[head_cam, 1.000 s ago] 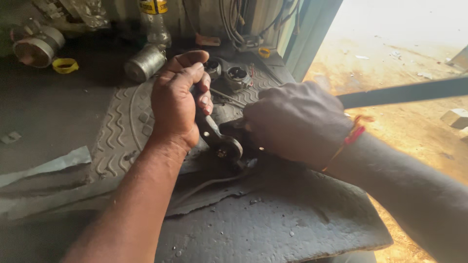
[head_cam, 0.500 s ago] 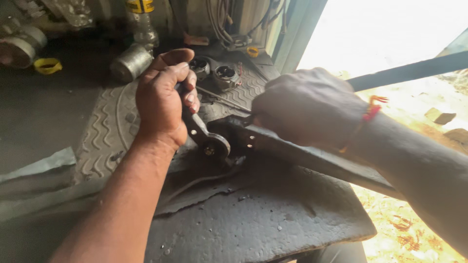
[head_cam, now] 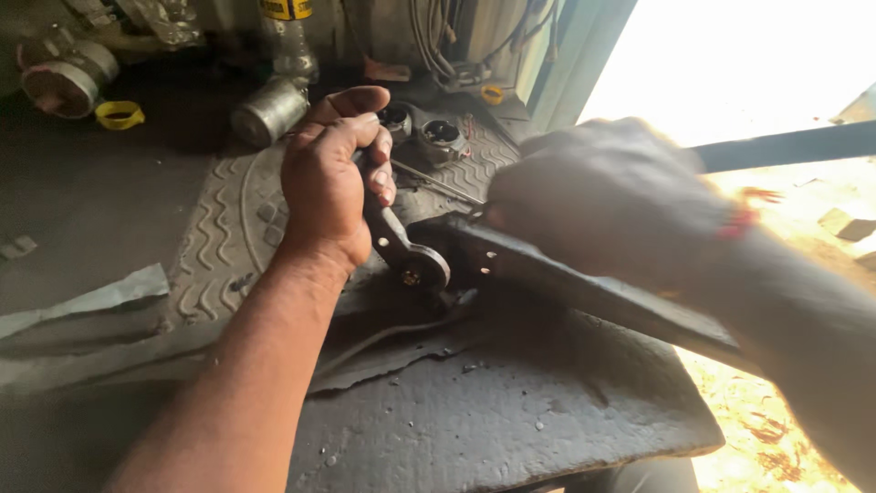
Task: The person cleans a metal mechanical component using a metal file and a cloth. They file the edges and surfaces of the part, then wipe it down with a rag to remove debris. The task is performed on a workbench in a workshop setting.
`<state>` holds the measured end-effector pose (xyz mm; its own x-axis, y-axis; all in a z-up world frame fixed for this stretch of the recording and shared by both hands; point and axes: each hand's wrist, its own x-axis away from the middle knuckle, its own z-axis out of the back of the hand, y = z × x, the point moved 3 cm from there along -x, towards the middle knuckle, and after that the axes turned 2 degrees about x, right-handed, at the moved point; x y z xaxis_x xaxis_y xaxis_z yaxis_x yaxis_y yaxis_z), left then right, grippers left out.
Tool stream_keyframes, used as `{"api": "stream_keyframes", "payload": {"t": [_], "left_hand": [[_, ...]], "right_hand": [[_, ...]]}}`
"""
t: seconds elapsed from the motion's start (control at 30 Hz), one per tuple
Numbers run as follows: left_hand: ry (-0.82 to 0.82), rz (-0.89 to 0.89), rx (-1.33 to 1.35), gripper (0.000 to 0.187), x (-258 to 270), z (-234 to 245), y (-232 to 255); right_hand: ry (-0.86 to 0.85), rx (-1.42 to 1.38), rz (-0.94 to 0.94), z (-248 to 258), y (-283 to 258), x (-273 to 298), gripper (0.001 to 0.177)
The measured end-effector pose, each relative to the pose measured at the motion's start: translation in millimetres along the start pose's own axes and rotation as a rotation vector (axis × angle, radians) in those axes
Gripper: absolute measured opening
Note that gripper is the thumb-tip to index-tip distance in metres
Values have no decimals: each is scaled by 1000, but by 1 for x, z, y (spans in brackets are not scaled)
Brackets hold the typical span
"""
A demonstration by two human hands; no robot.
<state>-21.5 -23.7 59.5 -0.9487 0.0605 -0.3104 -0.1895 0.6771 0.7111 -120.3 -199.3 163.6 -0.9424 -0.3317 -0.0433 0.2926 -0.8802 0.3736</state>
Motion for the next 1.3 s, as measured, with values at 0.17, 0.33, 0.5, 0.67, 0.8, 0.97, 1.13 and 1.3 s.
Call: {"api": "stream_keyframes", "payload": {"t": [0.17,0.33,0.5,0.67,0.8,0.97,1.13,1.3], "left_hand": [[-38,-28,-1,20,-1,0,6],[-28,7,2,22,0,1,0],[-25,-19,-12,22,2,0,3],[-23,-11,3,22,-1,0,5],[-17,-9,-14,24,1,1,7],[-22,-7,-4,25,2,-5,1],[-18,1,4,23,1,2,3],[-58,-16,39,26,-1,0,2]], "right_hand": [[-244,53,-50,18,-20,-22,21],[-296,-1,-198,26,-25,-25,22],[-224,211,-35,26,-18,-34,19],[-249,152,-15,21,-23,-41,21],[-162,119,-17,25,-16,-42,18],[-234,214,57,6,-20,-52,16],[-215,122,-22,14,-23,-47,15],[-180,4,74,-6,-32,-51,29]]}}
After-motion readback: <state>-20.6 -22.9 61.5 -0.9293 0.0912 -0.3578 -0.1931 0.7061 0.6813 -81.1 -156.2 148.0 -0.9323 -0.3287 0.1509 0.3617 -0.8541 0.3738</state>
